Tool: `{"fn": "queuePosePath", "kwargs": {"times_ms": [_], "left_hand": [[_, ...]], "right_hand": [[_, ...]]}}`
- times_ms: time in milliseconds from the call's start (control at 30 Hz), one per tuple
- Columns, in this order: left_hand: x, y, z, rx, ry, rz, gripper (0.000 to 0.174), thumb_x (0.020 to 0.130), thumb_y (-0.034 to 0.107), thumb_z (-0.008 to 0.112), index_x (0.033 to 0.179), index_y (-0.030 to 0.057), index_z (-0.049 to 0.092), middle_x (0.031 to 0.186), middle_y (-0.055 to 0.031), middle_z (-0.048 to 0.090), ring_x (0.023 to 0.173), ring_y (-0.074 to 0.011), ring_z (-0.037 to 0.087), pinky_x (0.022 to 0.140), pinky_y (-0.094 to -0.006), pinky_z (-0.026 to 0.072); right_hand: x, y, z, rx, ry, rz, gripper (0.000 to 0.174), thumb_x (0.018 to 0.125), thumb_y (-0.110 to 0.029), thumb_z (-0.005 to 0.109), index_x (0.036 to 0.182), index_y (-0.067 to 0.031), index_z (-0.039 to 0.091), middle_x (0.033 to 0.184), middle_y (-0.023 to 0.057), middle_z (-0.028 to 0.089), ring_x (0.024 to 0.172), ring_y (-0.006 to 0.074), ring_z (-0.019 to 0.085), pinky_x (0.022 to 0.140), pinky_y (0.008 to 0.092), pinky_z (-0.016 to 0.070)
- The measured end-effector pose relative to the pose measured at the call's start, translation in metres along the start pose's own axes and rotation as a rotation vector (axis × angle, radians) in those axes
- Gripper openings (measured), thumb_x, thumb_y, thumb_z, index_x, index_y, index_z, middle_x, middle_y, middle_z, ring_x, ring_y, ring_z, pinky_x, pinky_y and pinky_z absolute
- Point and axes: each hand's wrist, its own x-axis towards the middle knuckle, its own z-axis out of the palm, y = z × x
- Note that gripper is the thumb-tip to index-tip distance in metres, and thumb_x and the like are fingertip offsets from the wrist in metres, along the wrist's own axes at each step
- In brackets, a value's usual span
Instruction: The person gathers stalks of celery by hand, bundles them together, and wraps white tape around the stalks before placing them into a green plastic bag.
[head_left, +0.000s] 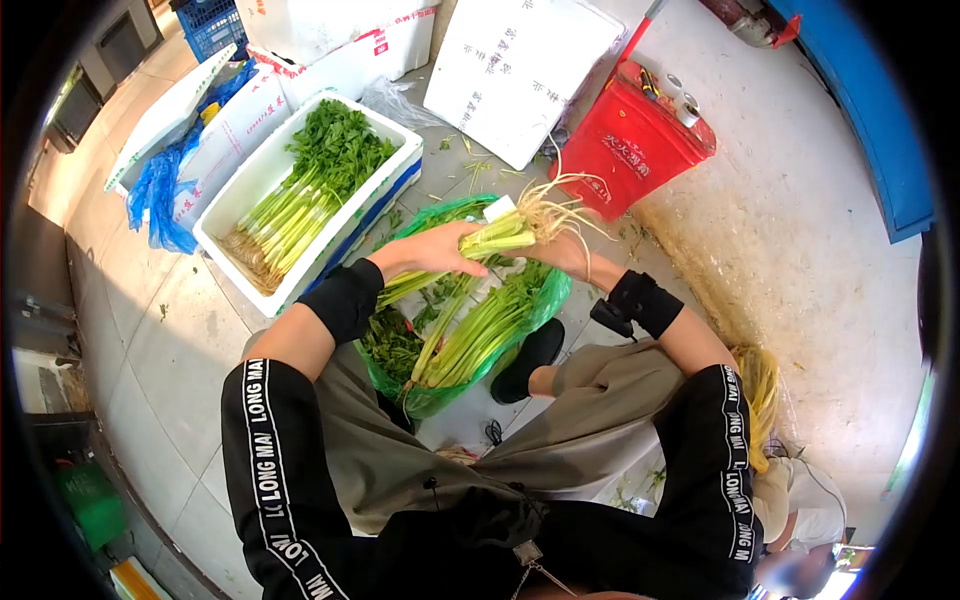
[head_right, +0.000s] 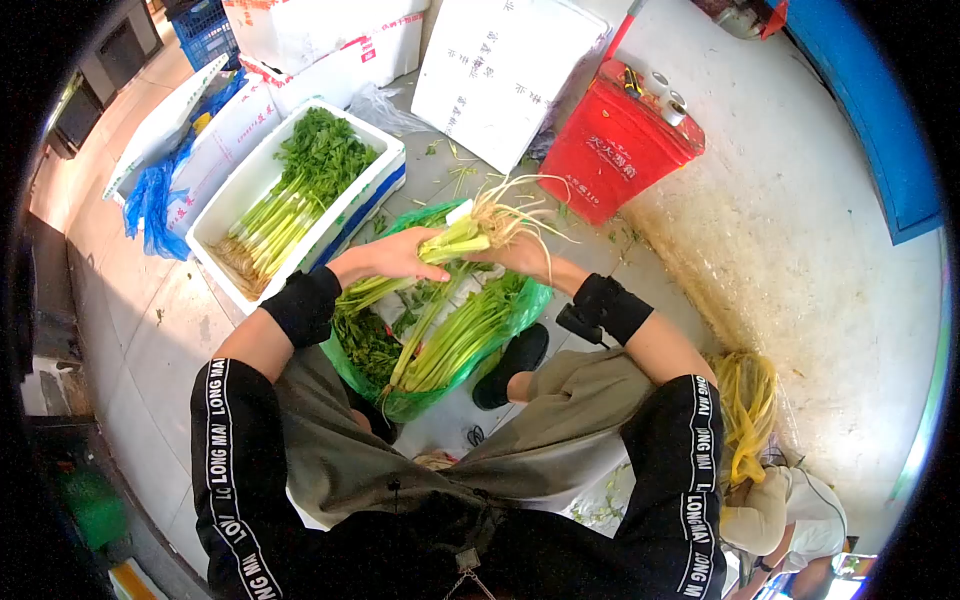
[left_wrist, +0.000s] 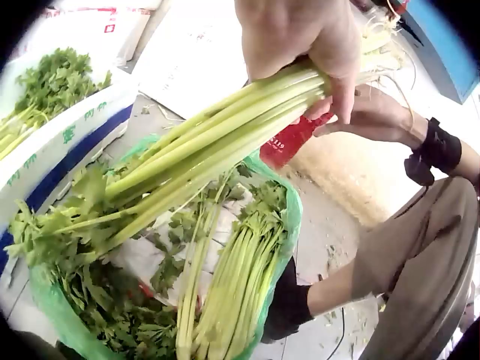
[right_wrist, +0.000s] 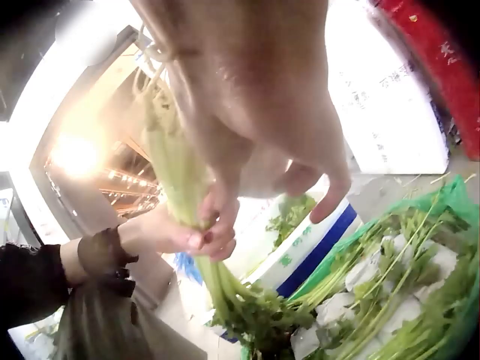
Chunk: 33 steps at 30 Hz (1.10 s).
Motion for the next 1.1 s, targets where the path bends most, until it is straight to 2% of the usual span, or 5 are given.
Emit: {"fn": "queuePosePath", "kwargs": {"times_ms": [333, 567, 767, 900, 1100], "left_hand": [[0.016, -0.009, -0.019, -0.199, 0.302, -0.09, 0.042, 0.082, 0.007, 0.071, 0.121, 0.003, 0.059, 0.082, -0.002, 0.062, 0.07, -0.0108, 0.057, 0.067, -0.029, 0.0464], [0.039, -0.048, -0.016, 0.279, 0.744, -0.15, 0.045, 0.074, 0.008, 0.071, 0.117, 0.001, 0.058, 0.105, -0.023, 0.067, 0.101, -0.0399, 0.064, 0.085, -0.0424, 0.051], [0.04, -0.048, 0.026, 0.035, 0.532, 0.04, 0.036, 0.08, 0.009, 0.063, 0.116, 0.0024, 0.061, 0.105, -0.0245, 0.067, 0.102, -0.041, 0.064, 0.086, -0.0474, 0.0505], [0.05, -0.092, 0.045, 0.117, 0.351, 0.112, 0.054, 0.079, -0.001, 0.055, 0.133, 0.0034, 0.049, 0.114, -0.0138, 0.064, 0.106, -0.0208, 0.062, 0.09, -0.0354, 0.0483], [0.019, -0.041, 0.04, 0.55, -0.036, -0.157, 0.062, 0.076, 0.008, 0.061, 0.135, 0.0039, 0.046, 0.118, -0.0255, 0.061, 0.105, -0.0321, 0.063, 0.092, -0.0452, 0.0491]], "right_hand": [[0.015, -0.001, 0.022, -0.393, 0.261, 0.004, 0.056, 0.076, -0.033, 0.078, 0.119, -0.0004, 0.063, 0.135, 0.0201, 0.049, 0.122, 0.0348, 0.049, 0.104, 0.0416, 0.0398], [0.0, -0.059, 0.046, -0.683, 0.468, -0.304, 0.048, 0.075, -0.022, 0.078, 0.115, 0.0002, 0.063, 0.142, 0.0128, 0.044, 0.128, 0.0301, 0.043, 0.107, 0.0404, 0.0367], [0.019, -0.066, 0.029, -0.727, 0.196, -0.509, 0.044, 0.074, -0.023, 0.077, 0.11, 0.0002, 0.064, 0.136, 0.0126, 0.048, 0.124, 0.0312, 0.048, 0.105, 0.0414, 0.0387], [0.021, -0.051, 0.032, -0.622, 0.06, -0.235, 0.054, 0.076, -0.029, 0.08, 0.116, -0.0001, 0.059, 0.121, 0.0109, 0.058, 0.107, 0.0216, 0.06, 0.091, 0.0326, 0.0468], [0.032, -0.046, 0.022, -0.205, -0.135, 0.191, 0.059, 0.083, -0.04, 0.078, 0.126, -0.0039, 0.058, 0.117, 0.0078, 0.064, 0.101, 0.0168, 0.062, 0.091, 0.0307, 0.0475]]}}
